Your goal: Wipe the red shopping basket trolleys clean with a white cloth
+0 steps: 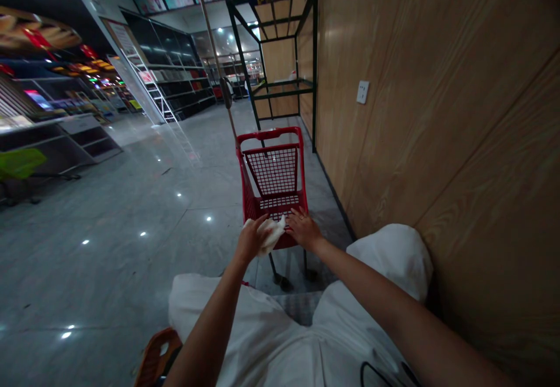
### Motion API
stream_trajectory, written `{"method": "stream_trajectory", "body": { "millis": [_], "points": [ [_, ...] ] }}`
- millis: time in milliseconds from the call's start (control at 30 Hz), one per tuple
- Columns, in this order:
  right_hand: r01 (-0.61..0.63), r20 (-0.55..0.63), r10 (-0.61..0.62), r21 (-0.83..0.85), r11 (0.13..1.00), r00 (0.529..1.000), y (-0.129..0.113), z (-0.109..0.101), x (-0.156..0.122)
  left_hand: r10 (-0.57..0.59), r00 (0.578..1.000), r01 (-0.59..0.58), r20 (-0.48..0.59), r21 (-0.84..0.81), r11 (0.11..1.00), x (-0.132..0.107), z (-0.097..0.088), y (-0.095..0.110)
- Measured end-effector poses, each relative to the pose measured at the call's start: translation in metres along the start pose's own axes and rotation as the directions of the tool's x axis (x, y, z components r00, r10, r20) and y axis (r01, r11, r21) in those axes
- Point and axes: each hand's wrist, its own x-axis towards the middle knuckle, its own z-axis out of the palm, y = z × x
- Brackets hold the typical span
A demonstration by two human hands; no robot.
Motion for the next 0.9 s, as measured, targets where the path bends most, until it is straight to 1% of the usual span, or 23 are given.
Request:
{"method": "stream_trajectory", "body": {
  "millis": [67, 100, 133, 167, 200, 233, 267, 300, 333, 400, 433, 467, 500, 533, 567, 600, 633, 667, 700, 767, 800, 900],
  "points": [
    [0.002, -0.001, -0.002, 0.001, 1.0, 1.0, 0.0, 0.0, 0.0, -0.005, 1.0, 0.004, -0.028, -0.017, 1.0, 0.003, 0.0, 0.003],
    [0.004, -0.002, -0.004, 0.002, 1.0, 1.0, 0.0, 0.001, 0.0, -0.02, 0.997, 0.018, -0.073, -0.033, 0.999, 0.003, -0.001, 0.005],
    [0.004, -0.003, -0.004, 0.003, 1.0, 1.0, 0.001, 0.002, 0.0, -0.051, 0.987, 0.043, -0.15, -0.053, 0.998, 0.002, -0.002, 0.006],
    [0.003, -0.003, -0.003, 0.006, 1.0, 1.0, 0.001, 0.003, 0.0, -0.1, 0.962, 0.082, -0.255, -0.079, 0.993, 0.0, -0.004, 0.007],
    [0.002, -0.001, -0.002, 0.012, 1.0, 1.0, 0.001, 0.003, 0.0, -0.165, 0.914, 0.13, -0.37, -0.117, 0.985, -0.001, -0.006, 0.008],
    [0.0, 0.001, 0.0, 0.019, 1.0, 1.0, 0.001, 0.004, 0.0, -0.241, 0.847, 0.179, -0.473, -0.174, 0.968, -0.002, -0.008, 0.008],
    [-0.001, 0.004, 0.001, 0.026, 1.0, 1.0, 0.001, 0.004, 0.0, -0.322, 0.774, 0.216, -0.546, -0.25, 0.944, -0.001, -0.011, 0.008],
    [-0.002, 0.005, 0.002, 0.032, 0.999, 1.0, 0.001, 0.004, 0.0, -0.395, 0.709, 0.235, -0.584, -0.333, 0.913, 0.0, -0.014, 0.008],
    [-0.002, 0.005, 0.002, 0.036, 0.999, 1.0, 0.001, 0.004, 0.0, -0.456, 0.658, 0.238, -0.599, -0.409, 0.881, 0.003, -0.016, 0.008],
    [-0.001, 0.005, 0.001, 0.034, 0.999, 1.0, 0.001, 0.003, 0.0, -0.529, 0.581, 0.229, -0.619, -0.499, 0.836, 0.01, -0.018, 0.008],
    [0.001, 0.004, -0.001, 0.031, 1.0, 1.0, 0.001, 0.003, 0.0, -0.542, 0.557, 0.234, -0.628, -0.508, 0.829, 0.013, -0.017, 0.009],
    [0.002, 0.003, -0.002, 0.027, 1.0, 1.0, 0.001, 0.003, 0.0, -0.545, 0.557, 0.252, -0.626, -0.498, 0.83, 0.016, -0.016, 0.01],
    [0.003, 0.001, -0.003, 0.024, 1.0, 1.0, 0.001, 0.004, 0.0, -0.536, 0.598, 0.279, -0.595, -0.473, 0.836, 0.018, -0.013, 0.012],
    [0.004, -0.001, -0.004, 0.022, 1.0, 1.0, 0.002, 0.004, 0.0, -0.51, 0.681, 0.305, -0.526, -0.429, 0.85, 0.018, -0.009, 0.014],
    [0.006, -0.004, -0.006, 0.02, 1.0, 1.0, 0.002, 0.004, 0.0, -0.46, 0.78, 0.318, -0.425, -0.365, 0.875, 0.018, -0.005, 0.016],
    [0.008, -0.007, -0.007, 0.02, 1.0, 1.0, 0.002, 0.004, 0.0, -0.389, 0.868, 0.305, -0.308, -0.288, 0.908, 0.017, 0.0, 0.018],
    [0.01, -0.01, -0.01, 0.021, 1.0, 1.0, 0.002, 0.004, 0.0, -0.304, 0.932, 0.262, -0.198, -0.209, 0.942, 0.015, 0.004, 0.02],
    [0.01, -0.013, -0.01, 0.024, 1.0, 1.0, 0.002, 0.004, 0.0, -0.215, 0.97, 0.198, -0.114, -0.142, 0.97, 0.012, 0.007, 0.022],
    [0.008, -0.014, -0.008, 0.029, 1.0, 1.0, 0.002, 0.003, 0.0, -0.129, 0.99, 0.124, -0.058, -0.091, 0.988, 0.008, 0.009, 0.023],
    [0.003, -0.014, -0.002, 0.044, 0.999, 1.0, 0.001, 0.0, 0.0, 0.001, 1.0, -0.001, 0.005, -0.017, 1.0, 0.0, 0.011, 0.023],
    [0.0, -0.015, 0.0, 0.051, 0.999, 1.0, 0.001, -0.001, 0.0, 0.039, 0.999, -0.04, 0.034, 0.02, 0.999, -0.004, 0.01, 0.022],
    [0.007, -0.031, -0.005, 0.059, 0.998, 1.0, -0.001, -0.002, 0.0, 0.096, 0.991, -0.11, 0.096, 0.151, 0.982, -0.014, 0.004, 0.019]
  ]
}}
